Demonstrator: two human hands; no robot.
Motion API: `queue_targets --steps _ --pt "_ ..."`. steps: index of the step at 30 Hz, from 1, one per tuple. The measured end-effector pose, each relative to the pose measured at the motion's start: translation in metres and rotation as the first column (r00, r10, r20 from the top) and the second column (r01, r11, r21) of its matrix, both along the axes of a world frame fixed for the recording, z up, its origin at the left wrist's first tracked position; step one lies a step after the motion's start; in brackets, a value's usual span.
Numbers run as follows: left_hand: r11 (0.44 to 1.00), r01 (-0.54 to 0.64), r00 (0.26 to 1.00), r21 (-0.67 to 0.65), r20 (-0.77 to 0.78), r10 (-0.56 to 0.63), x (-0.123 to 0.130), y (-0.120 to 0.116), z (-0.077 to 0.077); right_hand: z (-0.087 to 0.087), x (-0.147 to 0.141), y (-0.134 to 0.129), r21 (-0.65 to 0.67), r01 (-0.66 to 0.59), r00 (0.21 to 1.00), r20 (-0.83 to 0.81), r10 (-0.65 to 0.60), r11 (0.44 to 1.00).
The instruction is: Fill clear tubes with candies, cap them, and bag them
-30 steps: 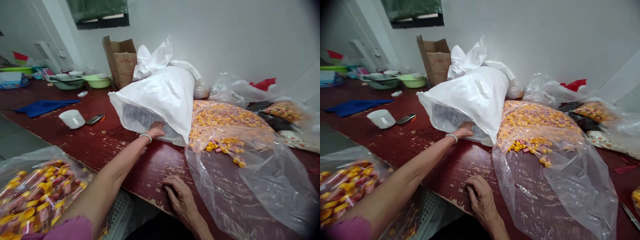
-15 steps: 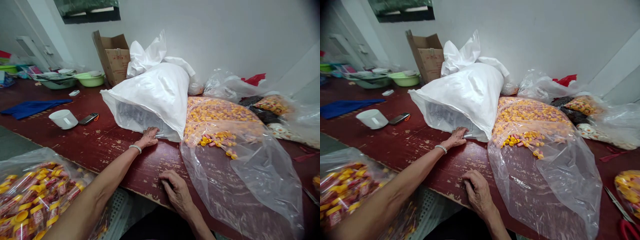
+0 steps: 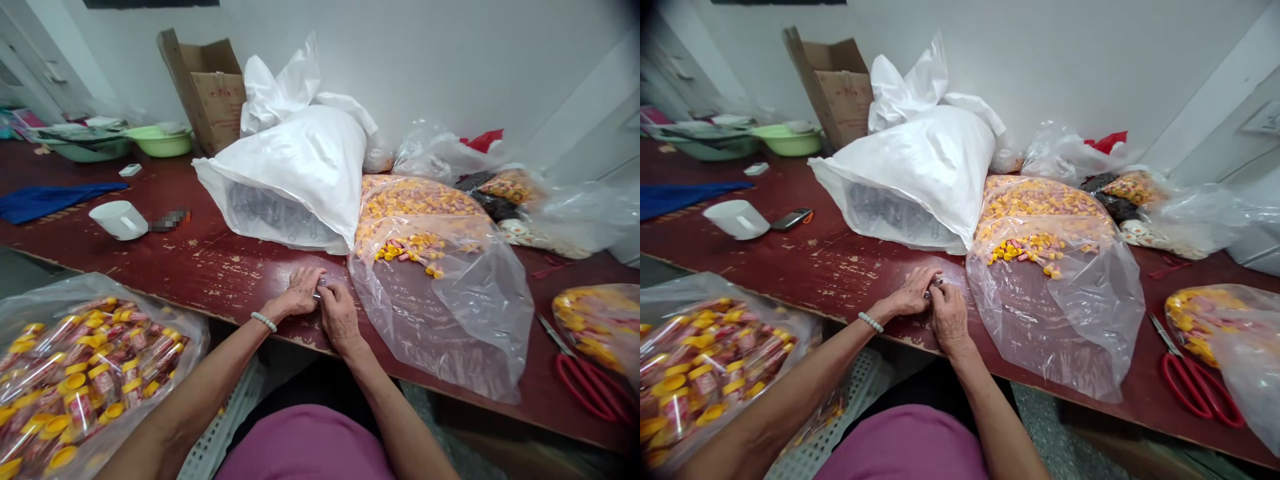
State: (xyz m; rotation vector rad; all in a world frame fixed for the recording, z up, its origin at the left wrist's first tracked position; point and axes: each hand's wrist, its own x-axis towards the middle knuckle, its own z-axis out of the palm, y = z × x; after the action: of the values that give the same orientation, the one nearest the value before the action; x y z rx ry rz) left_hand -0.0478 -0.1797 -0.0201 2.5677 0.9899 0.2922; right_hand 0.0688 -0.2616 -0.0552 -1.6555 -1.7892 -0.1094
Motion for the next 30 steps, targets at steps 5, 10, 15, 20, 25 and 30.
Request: queue_targets --steps 5,10,15,20,25,30 --pt "1.000 -0.017 1.000 -0.024 -0.016 0.016 -0.008 0.006 0.007 0.005 0.010 -0.014 0.018 0.023 0.982 -0.189 -0.019 1.000" --pt "0.993 -0.073 0.979 -0.092 0.184 0.089 -0.012 0.001 0.001 0.013 0.012 -0.018 0.019 0.099 0.895 -0.438 -0.080 0.995" --pt "0.960 0.023 0.868 -0.279 0.483 0.119 -0.008 -0.008 -0.004 0.014 -0.002 -0.006 -0.022 -0.006 0.807 -0.590 -0.008 1.000" --pt "0.958 -0.004 0.841 -0.287 0.518 0.158 -0.007 -0.006 -0.011 0.006 -0.006 0.003 0.031 0.037 0.833 -0.553 -0.014 0.999" --pt "0.975 -0.082 0.902 -0.207 0.402 0.161 -0.006 -0.009 -0.006 0.005 0.009 0.000 -0.064 0.156 0.792 -0.589 -0.164 0.986" --pt "0.995 -0.044 0.987 -0.092 0.148 0.058 0.000 -0.012 0.002 0.011 0.024 -0.006 -0.172 0.109 0.812 -0.552 -0.187 0.979"
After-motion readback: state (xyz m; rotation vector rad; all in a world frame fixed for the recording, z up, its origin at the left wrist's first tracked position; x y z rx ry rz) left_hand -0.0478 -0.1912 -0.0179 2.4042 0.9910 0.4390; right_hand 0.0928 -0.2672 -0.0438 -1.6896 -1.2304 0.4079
